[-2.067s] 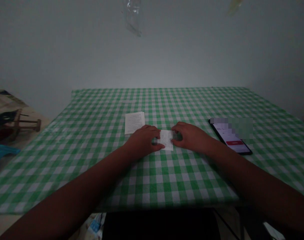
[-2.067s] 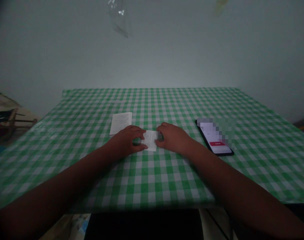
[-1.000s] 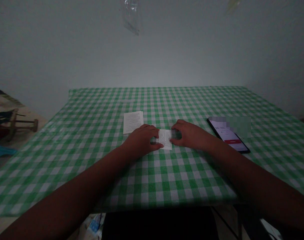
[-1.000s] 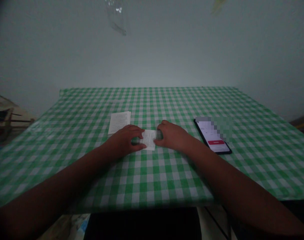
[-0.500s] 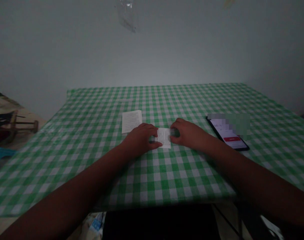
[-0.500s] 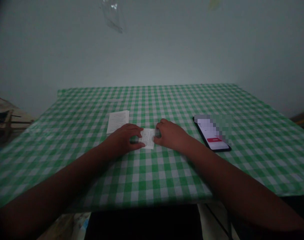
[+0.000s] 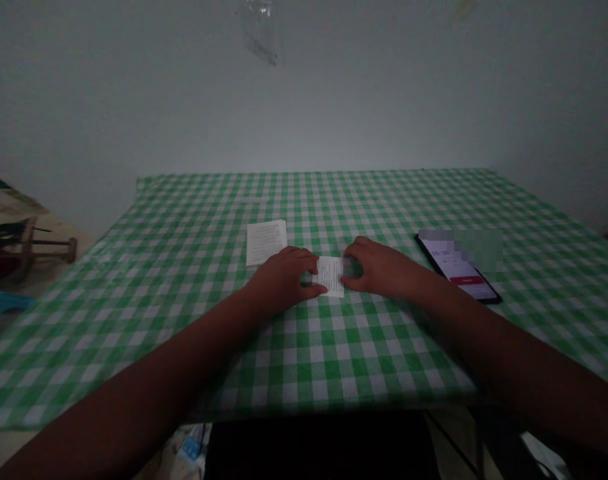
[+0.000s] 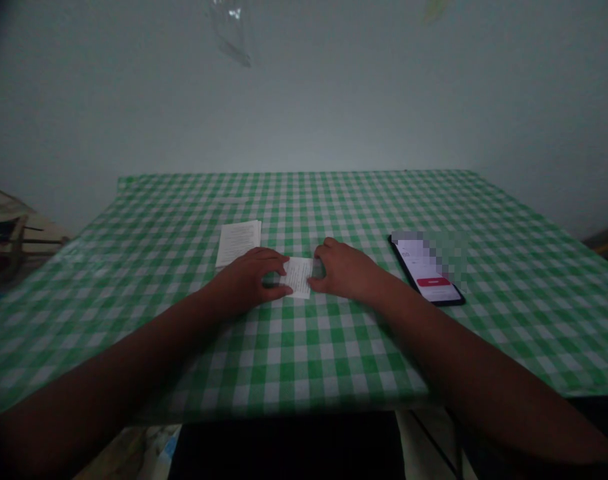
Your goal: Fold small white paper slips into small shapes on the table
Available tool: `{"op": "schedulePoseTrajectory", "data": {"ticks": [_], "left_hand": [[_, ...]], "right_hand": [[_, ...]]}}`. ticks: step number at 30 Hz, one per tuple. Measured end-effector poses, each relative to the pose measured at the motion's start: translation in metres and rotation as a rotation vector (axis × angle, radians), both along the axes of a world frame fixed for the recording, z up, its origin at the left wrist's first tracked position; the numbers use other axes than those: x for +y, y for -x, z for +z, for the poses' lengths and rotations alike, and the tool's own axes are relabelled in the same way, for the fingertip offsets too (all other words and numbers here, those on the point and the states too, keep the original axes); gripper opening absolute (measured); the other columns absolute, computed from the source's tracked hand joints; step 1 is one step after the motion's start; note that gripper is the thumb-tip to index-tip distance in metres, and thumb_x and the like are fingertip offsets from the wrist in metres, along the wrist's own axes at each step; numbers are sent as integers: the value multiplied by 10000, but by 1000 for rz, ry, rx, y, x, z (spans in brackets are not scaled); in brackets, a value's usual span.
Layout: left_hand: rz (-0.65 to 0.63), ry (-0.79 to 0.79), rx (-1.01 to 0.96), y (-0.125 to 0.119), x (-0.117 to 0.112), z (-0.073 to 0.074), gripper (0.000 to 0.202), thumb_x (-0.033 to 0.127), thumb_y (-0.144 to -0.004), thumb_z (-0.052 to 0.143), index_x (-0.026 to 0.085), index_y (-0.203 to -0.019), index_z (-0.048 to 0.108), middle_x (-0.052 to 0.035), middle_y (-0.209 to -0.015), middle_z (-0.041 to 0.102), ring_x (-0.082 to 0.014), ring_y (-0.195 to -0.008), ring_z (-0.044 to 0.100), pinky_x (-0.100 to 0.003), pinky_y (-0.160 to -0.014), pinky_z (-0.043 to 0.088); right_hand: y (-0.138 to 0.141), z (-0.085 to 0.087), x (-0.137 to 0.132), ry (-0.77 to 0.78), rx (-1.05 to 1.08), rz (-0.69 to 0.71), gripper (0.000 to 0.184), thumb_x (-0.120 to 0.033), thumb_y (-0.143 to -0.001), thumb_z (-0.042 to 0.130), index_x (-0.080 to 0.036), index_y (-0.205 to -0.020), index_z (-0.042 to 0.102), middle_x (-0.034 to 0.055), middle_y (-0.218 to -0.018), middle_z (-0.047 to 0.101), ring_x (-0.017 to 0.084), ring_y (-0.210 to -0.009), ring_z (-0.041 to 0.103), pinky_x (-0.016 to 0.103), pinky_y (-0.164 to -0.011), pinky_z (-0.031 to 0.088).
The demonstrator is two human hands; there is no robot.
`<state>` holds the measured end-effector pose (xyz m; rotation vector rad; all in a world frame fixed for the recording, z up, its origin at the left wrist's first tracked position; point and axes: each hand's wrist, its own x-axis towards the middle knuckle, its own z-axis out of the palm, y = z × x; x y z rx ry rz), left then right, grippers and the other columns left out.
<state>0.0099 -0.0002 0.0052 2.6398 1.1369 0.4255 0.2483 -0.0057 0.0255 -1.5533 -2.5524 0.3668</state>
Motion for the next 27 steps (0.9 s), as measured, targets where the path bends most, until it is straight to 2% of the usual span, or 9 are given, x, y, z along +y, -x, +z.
{"op": "schedulePoseTrajectory", "data": {"ticks": [6,12,16,20,27], "left_hand": [[1,4,-23,1,1,-2,302,436,-773,766,213,-939,648,-42,-1241,657,-250,-1181,558,-423,-1033,431],[1,-7,-28,1,1,-2,292,433,-774,768,221,-935,648,-34,-1245,658,-242,-1183,558,-413,-1039,435],[6,-5,-25,1,1,-2,296,445,-774,766,226,-937,651,-31,-1255,654,-248,-1186,555,-424,-1036,437],[10,4,-16,1,1,-1,306,451,-773,763,223,-946,654,-37,-1252,652,-254,-1192,549,-424,-1035,435],[1,0,-5,0,-1,1,291,437,-790,746,219,-955,648,-48,-1209,659,-254,-1161,564,-416,-1011,441]], "right_hand": [[3,10,-13,18,-46,29,469,-487,-743,704,-162,-1067,608,123,-1069,573,255,-910,599,388,-813,516],[3,8,-15,4,-33,26,488,-498,-719,716,-174,-1065,602,128,-1089,568,276,-948,589,412,-848,518],[4,8,-16,5,-41,28,552,-505,-717,714,-162,-1134,595,141,-1114,563,291,-986,581,421,-877,512],[3,7,-16,-6,-38,27,553,-516,-702,730,-159,-1107,608,139,-1100,569,286,-968,588,402,-853,514],[0,-3,0,-37,1,-63,342,-476,-901,551,-179,-1041,648,108,-1055,618,238,-920,622,354,-781,489]]}}
